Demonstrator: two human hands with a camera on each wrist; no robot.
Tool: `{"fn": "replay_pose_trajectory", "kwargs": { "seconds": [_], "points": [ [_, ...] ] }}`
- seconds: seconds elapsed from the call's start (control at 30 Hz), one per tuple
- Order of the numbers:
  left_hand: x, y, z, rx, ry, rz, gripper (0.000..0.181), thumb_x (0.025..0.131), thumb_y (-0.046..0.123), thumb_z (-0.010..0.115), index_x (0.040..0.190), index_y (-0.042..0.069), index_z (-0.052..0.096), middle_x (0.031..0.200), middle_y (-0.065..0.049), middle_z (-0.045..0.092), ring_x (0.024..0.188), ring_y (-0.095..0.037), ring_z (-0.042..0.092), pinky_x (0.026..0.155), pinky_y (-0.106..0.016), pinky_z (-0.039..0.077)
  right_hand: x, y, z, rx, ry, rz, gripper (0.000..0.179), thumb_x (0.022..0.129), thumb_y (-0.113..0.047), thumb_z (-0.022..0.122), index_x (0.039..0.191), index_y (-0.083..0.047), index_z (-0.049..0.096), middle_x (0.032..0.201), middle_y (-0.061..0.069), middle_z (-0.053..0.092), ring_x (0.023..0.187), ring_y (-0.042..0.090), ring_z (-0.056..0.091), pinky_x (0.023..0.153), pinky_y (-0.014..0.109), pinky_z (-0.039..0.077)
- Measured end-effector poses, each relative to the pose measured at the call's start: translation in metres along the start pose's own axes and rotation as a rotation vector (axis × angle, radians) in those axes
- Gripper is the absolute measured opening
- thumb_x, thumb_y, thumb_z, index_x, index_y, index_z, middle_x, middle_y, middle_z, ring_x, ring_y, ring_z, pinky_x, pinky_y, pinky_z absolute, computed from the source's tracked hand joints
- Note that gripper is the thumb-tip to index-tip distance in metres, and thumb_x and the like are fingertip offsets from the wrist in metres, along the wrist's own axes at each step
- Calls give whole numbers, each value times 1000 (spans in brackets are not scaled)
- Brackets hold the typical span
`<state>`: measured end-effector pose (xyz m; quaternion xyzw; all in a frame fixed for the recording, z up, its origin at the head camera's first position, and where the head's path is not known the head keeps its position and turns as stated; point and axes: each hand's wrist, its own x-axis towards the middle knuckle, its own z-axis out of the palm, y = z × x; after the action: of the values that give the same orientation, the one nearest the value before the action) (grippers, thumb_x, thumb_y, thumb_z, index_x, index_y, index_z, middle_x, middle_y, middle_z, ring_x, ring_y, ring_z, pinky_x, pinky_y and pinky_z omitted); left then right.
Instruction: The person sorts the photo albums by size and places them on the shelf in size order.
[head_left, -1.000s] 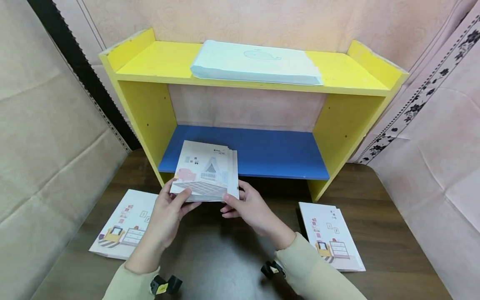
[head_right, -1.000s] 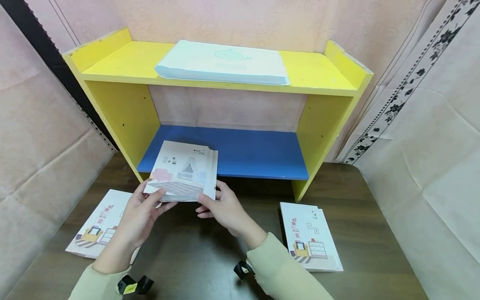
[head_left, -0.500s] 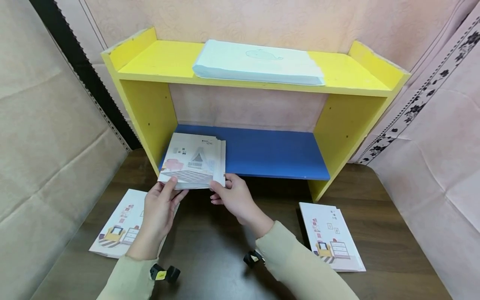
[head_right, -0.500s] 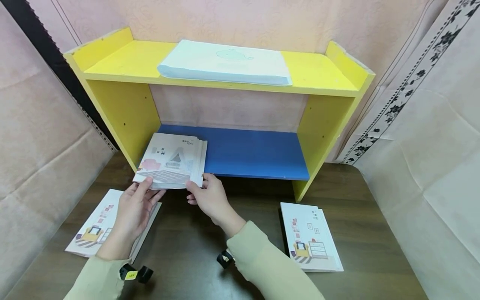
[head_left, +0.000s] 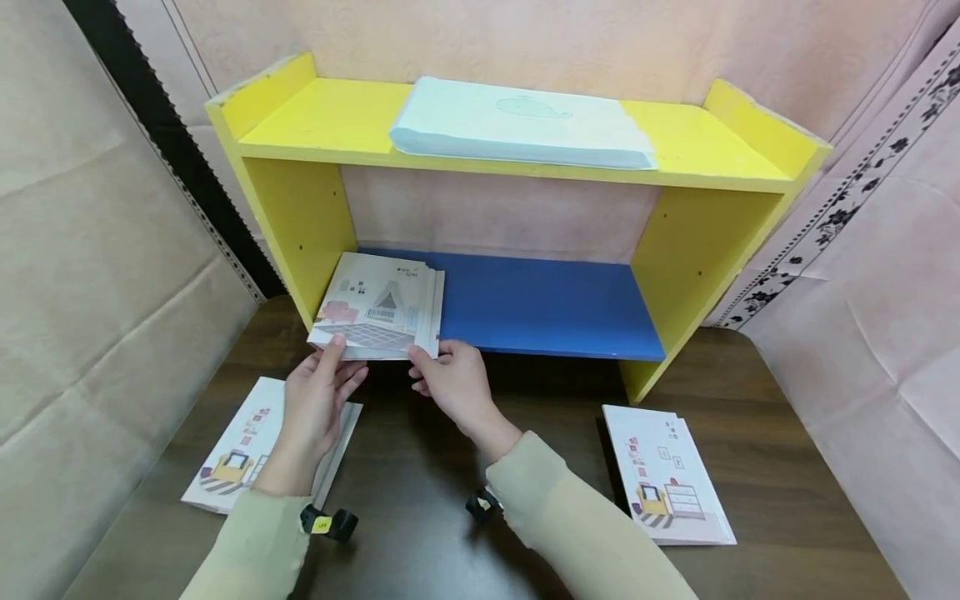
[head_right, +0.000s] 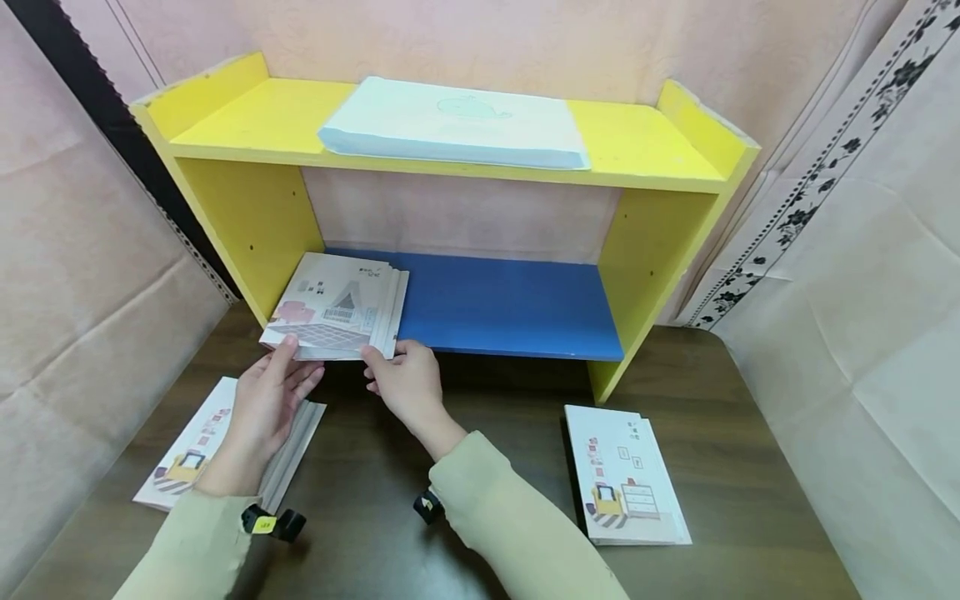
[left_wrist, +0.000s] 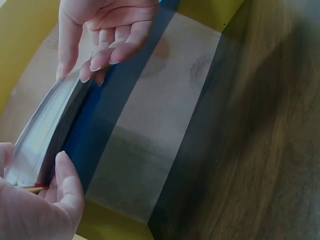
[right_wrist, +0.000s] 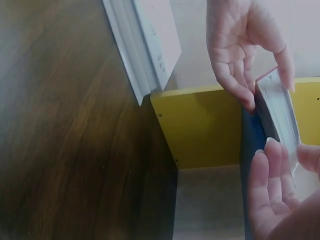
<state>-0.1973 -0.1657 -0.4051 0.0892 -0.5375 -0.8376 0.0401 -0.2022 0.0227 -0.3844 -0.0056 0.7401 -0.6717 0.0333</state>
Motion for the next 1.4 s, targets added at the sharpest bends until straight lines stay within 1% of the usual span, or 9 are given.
{"fn": "replay_pose_trajectory", "kwargs": {
  "seconds": [0.23,0.43,0.57,0.73,0.9,0.97,1.17,1.23,1.4],
  "points": [
    [12,-1,5,31,71,-10,56,87,48,67,114,2,50,102,-13,57,86,-17,63,82,-28,54,9,4,-1,-168,70,-85,34,89,-41,69,92,-7,68,72,11,70,60,22,68,55,30,55],
    [19,-4,5,70,103,-24,55,86,51,66,104,2,49,91,-12,59,77,-15,63,78,-29,56,13,15,-3,-217,83,-110,32,87,-43,71,87,-11,66,70,4,69,62,21,69,56,28,55],
    [22,-7,6,91,113,-18,56,86,52,67,103,1,50,84,-8,58,75,-15,61,76,-29,56,14,20,-4,-265,111,-130,27,88,-41,70,80,-15,67,68,2,69,62,20,68,56,28,55],
    [25,-6,9,114,148,7,59,86,51,68,103,-2,51,78,-6,57,71,-15,61,73,-29,57,19,17,-5,-358,165,-166,30,88,-43,69,69,-21,69,61,-1,67,57,12,66,52,30,53],
    [27,-5,8,144,162,-1,59,84,55,67,100,0,51,80,-7,56,72,-16,61,74,-31,57,23,16,-5,-435,188,-183,34,88,-47,67,64,-23,68,56,-6,64,54,5,61,48,32,49],
    [26,-4,8,160,151,-10,59,84,56,66,100,1,51,82,-7,55,74,-18,62,76,-32,57,23,17,-5,-432,188,-194,35,89,-46,67,63,-23,68,56,-6,63,54,6,61,47,32,49],
    [21,-8,11,251,118,-7,63,86,61,59,108,2,49,99,-15,55,79,-17,63,78,-32,56,20,23,-8,-294,105,-204,31,90,-42,67,73,-17,68,64,-2,67,62,16,67,55,28,54],
    [16,-12,13,310,109,29,63,88,61,56,111,2,49,104,-17,55,82,-18,63,77,-31,56,15,23,-13,-256,51,-206,29,90,-42,67,81,-15,68,71,-1,68,65,17,68,59,28,55],
    [-4,-23,19,450,66,136,63,92,58,53,118,2,48,109,-13,55,92,-21,60,77,-33,56,-6,22,-38,-284,-46,-215,34,89,-47,67,105,-17,65,87,-2,68,77,11,65,69,31,55]
  ]
}}
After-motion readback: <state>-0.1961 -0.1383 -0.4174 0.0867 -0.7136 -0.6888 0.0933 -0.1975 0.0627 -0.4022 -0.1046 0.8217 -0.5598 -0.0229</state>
